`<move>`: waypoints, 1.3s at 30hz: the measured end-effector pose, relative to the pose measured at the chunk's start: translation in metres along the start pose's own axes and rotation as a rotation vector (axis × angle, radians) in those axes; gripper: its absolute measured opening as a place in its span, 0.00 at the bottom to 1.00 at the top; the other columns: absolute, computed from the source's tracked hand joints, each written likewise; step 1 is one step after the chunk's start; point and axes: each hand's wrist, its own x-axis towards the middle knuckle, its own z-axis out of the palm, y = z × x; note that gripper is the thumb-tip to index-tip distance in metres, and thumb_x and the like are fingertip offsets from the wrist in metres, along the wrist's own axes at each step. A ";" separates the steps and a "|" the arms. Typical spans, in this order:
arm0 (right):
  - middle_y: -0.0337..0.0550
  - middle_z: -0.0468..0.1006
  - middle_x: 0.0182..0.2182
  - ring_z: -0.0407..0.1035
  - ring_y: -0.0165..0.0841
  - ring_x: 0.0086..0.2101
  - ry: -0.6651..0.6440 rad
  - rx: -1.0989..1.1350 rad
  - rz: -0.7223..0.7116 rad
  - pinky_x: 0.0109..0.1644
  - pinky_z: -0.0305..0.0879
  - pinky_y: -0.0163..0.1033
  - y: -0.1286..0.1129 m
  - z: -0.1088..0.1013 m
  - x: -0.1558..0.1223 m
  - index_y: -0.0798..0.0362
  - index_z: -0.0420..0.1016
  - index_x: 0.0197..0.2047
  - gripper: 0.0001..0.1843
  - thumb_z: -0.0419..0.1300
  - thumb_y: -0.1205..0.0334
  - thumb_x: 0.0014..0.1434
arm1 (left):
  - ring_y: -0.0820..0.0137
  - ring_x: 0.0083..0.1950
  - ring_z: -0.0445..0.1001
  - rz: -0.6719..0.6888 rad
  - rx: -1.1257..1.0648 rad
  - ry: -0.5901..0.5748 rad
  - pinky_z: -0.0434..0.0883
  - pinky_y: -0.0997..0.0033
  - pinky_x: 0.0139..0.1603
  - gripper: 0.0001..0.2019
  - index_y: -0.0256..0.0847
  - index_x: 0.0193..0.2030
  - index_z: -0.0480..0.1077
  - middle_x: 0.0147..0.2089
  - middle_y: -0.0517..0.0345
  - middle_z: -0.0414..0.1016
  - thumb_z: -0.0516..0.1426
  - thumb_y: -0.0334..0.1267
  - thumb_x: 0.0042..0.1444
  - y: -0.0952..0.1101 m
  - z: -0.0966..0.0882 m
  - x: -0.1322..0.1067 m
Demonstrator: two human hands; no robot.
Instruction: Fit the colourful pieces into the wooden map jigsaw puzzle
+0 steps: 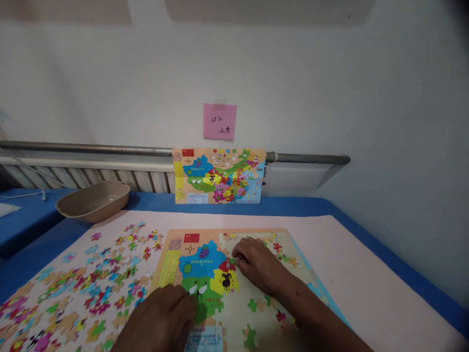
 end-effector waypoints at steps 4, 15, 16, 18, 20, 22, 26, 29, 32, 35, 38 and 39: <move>0.39 0.76 0.37 0.67 0.35 0.40 -0.005 -0.001 0.005 0.51 0.55 0.43 -0.002 -0.002 -0.001 0.50 0.72 0.36 0.08 0.59 0.74 0.58 | 0.59 0.40 0.78 -0.061 0.141 -0.133 0.71 0.61 0.39 0.14 0.45 0.40 0.75 0.40 0.53 0.78 0.48 0.29 0.69 0.003 -0.012 0.048; 0.40 0.76 0.36 0.67 0.35 0.39 -0.018 -0.024 0.009 0.48 0.56 0.41 -0.009 -0.008 0.000 0.50 0.72 0.36 0.10 0.59 0.76 0.57 | 0.55 0.42 0.82 0.056 0.106 -0.225 0.67 0.63 0.38 0.13 0.47 0.44 0.78 0.38 0.52 0.82 0.52 0.31 0.66 -0.015 0.008 0.110; 0.40 0.76 0.36 0.67 0.35 0.39 -0.018 -0.025 0.010 0.48 0.56 0.41 -0.009 -0.009 -0.001 0.51 0.72 0.36 0.10 0.59 0.76 0.57 | 0.55 0.42 0.82 0.056 0.101 -0.222 0.67 0.63 0.39 0.13 0.47 0.42 0.77 0.38 0.53 0.82 0.51 0.32 0.66 -0.016 0.008 0.111; 0.40 0.76 0.36 0.67 0.35 0.39 -0.021 -0.026 0.009 0.48 0.56 0.41 -0.009 -0.009 -0.001 0.51 0.72 0.36 0.10 0.60 0.76 0.57 | 0.57 0.42 0.82 0.061 0.084 -0.220 0.67 0.65 0.40 0.12 0.47 0.40 0.76 0.37 0.55 0.82 0.51 0.31 0.66 -0.016 0.008 0.114; 0.40 0.76 0.37 0.67 0.35 0.39 -0.023 -0.026 0.007 0.47 0.56 0.41 -0.008 -0.008 -0.002 0.51 0.72 0.36 0.10 0.60 0.76 0.57 | 0.59 0.43 0.82 0.070 0.070 -0.219 0.67 0.66 0.40 0.11 0.46 0.40 0.75 0.37 0.55 0.83 0.52 0.30 0.65 -0.015 0.008 0.116; 0.40 0.76 0.37 0.67 0.35 0.39 -0.024 -0.026 0.007 0.47 0.56 0.41 -0.008 -0.008 -0.002 0.51 0.72 0.37 0.10 0.60 0.76 0.57 | 0.59 0.43 0.83 0.079 0.059 -0.220 0.66 0.66 0.39 0.11 0.45 0.39 0.75 0.38 0.55 0.83 0.52 0.30 0.63 -0.014 0.008 0.118; 0.40 0.77 0.37 0.67 0.35 0.39 -0.027 -0.019 0.008 0.48 0.56 0.41 -0.007 -0.007 -0.002 0.51 0.73 0.37 0.10 0.61 0.76 0.58 | 0.56 0.45 0.84 0.082 0.038 -0.227 0.68 0.64 0.40 0.14 0.46 0.43 0.78 0.41 0.53 0.85 0.52 0.30 0.63 -0.012 0.010 0.122; 0.40 0.77 0.38 0.67 0.35 0.39 -0.031 -0.015 0.012 0.47 0.56 0.41 -0.006 -0.007 -0.001 0.51 0.74 0.37 0.10 0.61 0.77 0.57 | 0.55 0.49 0.84 0.092 0.021 -0.243 0.71 0.62 0.44 0.17 0.47 0.48 0.80 0.45 0.54 0.87 0.52 0.29 0.63 -0.010 0.012 0.124; 0.40 0.78 0.38 0.67 0.35 0.39 -0.036 -0.017 0.017 0.47 0.56 0.41 -0.005 -0.006 -0.001 0.51 0.75 0.37 0.11 0.61 0.77 0.57 | 0.54 0.51 0.84 0.110 0.018 -0.261 0.73 0.60 0.48 0.17 0.47 0.50 0.80 0.48 0.53 0.87 0.51 0.30 0.65 -0.009 0.012 0.124; 0.40 0.78 0.38 0.67 0.35 0.39 -0.038 -0.020 0.022 0.47 0.56 0.41 -0.006 -0.007 0.000 0.51 0.75 0.37 0.10 0.61 0.77 0.58 | 0.52 0.50 0.84 0.115 0.029 -0.266 0.74 0.59 0.48 0.16 0.47 0.49 0.80 0.46 0.52 0.87 0.51 0.31 0.65 -0.008 0.012 0.122; 0.40 0.78 0.37 0.67 0.35 0.39 -0.036 -0.023 0.030 0.47 0.56 0.40 -0.009 -0.008 0.000 0.51 0.75 0.37 0.10 0.60 0.77 0.59 | 0.52 0.49 0.84 0.114 0.040 -0.264 0.74 0.58 0.47 0.16 0.46 0.48 0.80 0.45 0.51 0.86 0.51 0.32 0.66 -0.008 0.012 0.122; 0.40 0.78 0.37 0.67 0.35 0.39 -0.036 -0.024 0.032 0.47 0.56 0.40 -0.010 -0.008 0.000 0.51 0.75 0.37 0.10 0.60 0.77 0.59 | 0.52 0.49 0.84 0.111 0.042 -0.264 0.74 0.58 0.46 0.15 0.46 0.48 0.80 0.45 0.51 0.86 0.51 0.32 0.66 -0.008 0.012 0.122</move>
